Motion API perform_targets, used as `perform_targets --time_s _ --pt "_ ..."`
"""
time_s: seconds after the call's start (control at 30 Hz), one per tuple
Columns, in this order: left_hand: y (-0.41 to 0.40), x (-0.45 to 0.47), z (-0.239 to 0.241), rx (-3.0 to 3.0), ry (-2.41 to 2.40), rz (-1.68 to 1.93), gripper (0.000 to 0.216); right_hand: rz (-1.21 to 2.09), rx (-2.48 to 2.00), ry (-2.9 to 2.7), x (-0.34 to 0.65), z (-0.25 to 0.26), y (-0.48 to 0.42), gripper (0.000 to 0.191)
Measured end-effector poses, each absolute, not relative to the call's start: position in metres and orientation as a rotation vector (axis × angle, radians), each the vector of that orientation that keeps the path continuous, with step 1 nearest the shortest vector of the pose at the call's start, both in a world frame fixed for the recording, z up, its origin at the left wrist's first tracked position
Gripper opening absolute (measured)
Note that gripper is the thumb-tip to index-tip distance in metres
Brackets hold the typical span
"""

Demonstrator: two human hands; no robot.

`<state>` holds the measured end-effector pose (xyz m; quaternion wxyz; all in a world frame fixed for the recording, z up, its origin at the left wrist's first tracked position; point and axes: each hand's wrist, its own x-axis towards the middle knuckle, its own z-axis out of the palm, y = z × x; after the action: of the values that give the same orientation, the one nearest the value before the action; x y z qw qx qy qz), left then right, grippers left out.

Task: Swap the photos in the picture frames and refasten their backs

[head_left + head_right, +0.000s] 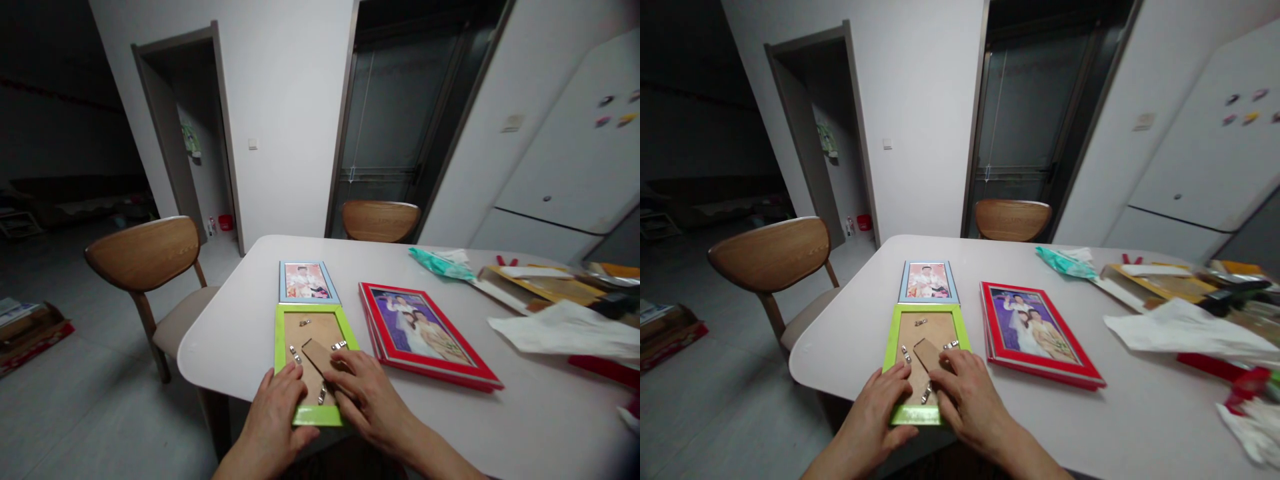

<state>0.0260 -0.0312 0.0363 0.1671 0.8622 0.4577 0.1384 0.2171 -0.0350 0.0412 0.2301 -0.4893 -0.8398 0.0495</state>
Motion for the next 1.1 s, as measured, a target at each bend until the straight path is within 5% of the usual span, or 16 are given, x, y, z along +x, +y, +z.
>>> perform_targets --time_s 0.37,1.1 --pt "-0.028 0.022 0.031 2.422 1.296 0.506 0.028 0.261 -1.194 -2.477 0.21 0.05 -0.04 0.026" --pt "-0.028 0.019 0.026 2.36 1.328 0.622 0.054 0.155 -1.709 -2.136 0.229 0.031 0.01 0.022"
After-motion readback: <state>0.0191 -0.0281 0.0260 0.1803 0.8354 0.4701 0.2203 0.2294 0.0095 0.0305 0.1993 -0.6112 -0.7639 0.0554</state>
